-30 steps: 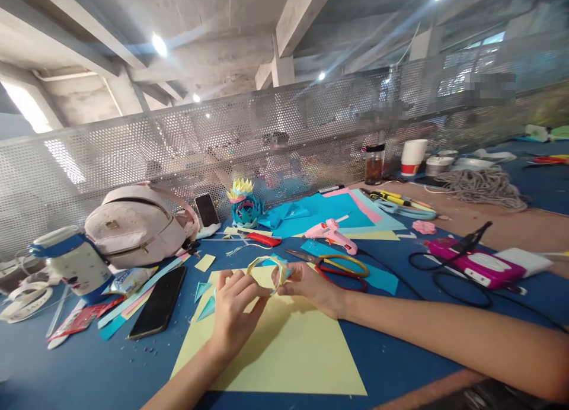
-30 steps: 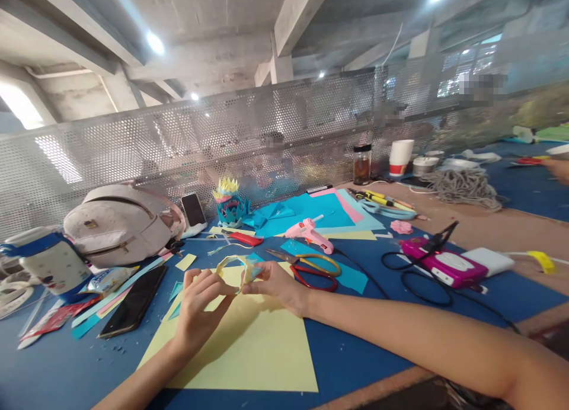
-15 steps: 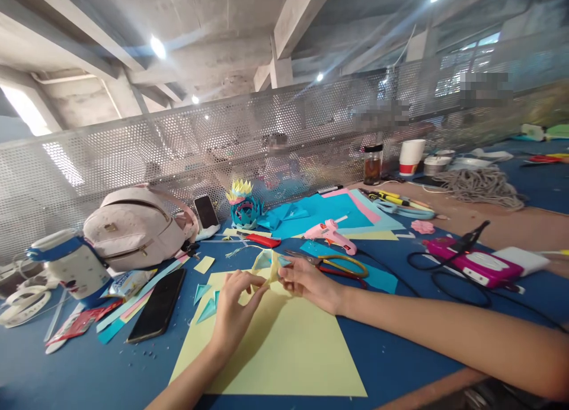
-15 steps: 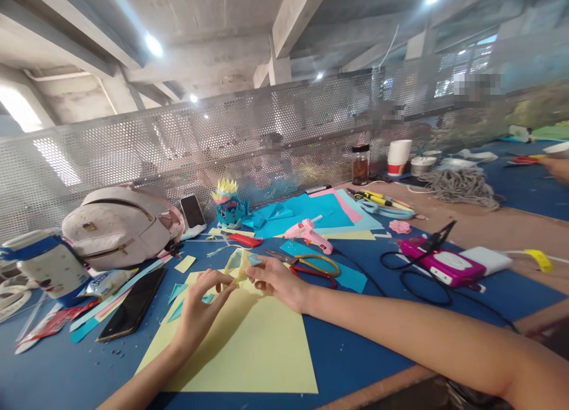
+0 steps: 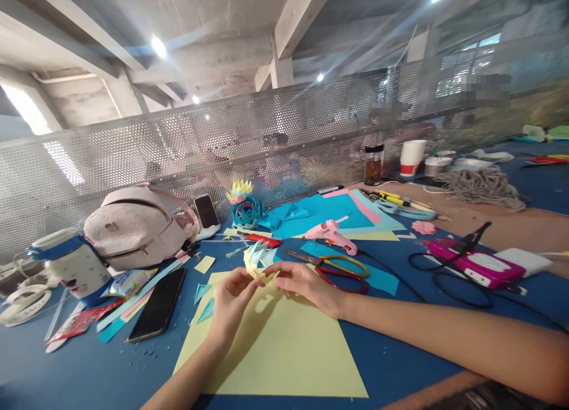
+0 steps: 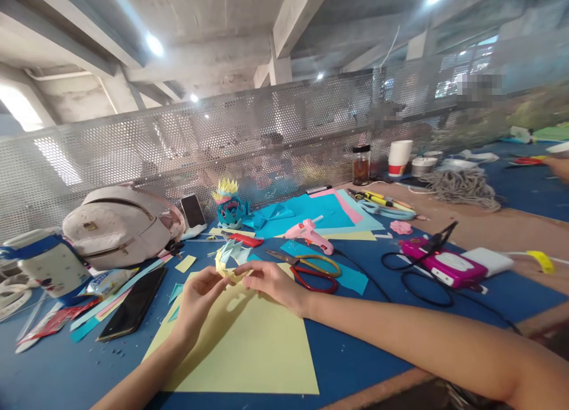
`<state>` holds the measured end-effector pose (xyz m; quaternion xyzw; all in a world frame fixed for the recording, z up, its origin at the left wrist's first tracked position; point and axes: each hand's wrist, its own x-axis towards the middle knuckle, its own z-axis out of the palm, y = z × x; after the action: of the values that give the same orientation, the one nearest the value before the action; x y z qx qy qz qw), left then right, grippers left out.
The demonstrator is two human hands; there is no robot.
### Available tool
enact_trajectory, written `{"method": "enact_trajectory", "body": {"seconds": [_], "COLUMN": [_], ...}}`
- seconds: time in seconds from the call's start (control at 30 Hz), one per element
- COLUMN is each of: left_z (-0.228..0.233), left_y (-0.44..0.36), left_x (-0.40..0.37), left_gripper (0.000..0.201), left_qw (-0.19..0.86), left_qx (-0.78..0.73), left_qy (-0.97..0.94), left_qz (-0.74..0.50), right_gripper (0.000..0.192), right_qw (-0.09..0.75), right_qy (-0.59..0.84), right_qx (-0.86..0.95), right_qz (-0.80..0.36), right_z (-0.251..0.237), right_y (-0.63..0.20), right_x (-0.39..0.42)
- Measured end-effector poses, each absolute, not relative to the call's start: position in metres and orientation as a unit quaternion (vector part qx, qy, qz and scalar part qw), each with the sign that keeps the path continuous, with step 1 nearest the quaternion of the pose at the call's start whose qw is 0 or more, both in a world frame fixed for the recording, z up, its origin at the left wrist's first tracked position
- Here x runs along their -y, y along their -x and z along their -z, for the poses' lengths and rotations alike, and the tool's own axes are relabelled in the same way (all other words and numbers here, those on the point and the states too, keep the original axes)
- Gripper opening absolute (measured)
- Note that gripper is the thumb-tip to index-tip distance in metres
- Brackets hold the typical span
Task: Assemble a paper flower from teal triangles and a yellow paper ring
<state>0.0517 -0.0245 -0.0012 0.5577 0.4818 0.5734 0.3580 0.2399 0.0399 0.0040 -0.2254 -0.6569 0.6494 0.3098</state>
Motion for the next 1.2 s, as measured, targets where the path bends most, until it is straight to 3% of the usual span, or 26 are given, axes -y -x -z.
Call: {"method": "enact_trajectory", "body": {"seconds": [0.2,0.47,0.6,0.77,1.0,1.2], "left_z": [-0.001,0.001,0.008,0.017,0.003,-0.004], "left_y": [-0.057,-0.056,-0.050,-0.039,-0.040,-0.048], "left_x": [0.027,0.023,0.018,0.012,0.021,0.030], "left_gripper": [0.017,0.020,0.032,0.051,0.025,0.019], "left_qw": [0.395,0.413,0.377,0.213,0.085,0.126], "left_qx": [-0.480,-0.468,-0.460,-0.524,-0.507,-0.533], "left_qy": [-0.532,-0.535,-0.539,-0.546,-0.623,-0.631], "left_qz": [-0.575,-0.570,-0.596,-0.617,-0.589,-0.550], "right_gripper": [0.015,0.020,0.026,0.031,0.024,0.017], "right_qw": [0.386,0.414,0.401,0.348,0.261,0.202], "right_qy": [0.238,0.236,0.233,0.174,0.134,0.119], "right_qx": [0.760,0.756,0.705,0.590,0.424,0.386], "right_qz": [-0.466,-0.448,-0.537,-0.707,-0.857,-0.892], "right_z": [-0.005,-0.005,-0.008,-0.009,-0.003,-0.006], "right_y": [-0.239,-0.240,-0.240,-0.240,-0.238,-0.241], "right_x": [-0.036,-0.038,-0.036,-0.035,-0.041,-0.038]}}
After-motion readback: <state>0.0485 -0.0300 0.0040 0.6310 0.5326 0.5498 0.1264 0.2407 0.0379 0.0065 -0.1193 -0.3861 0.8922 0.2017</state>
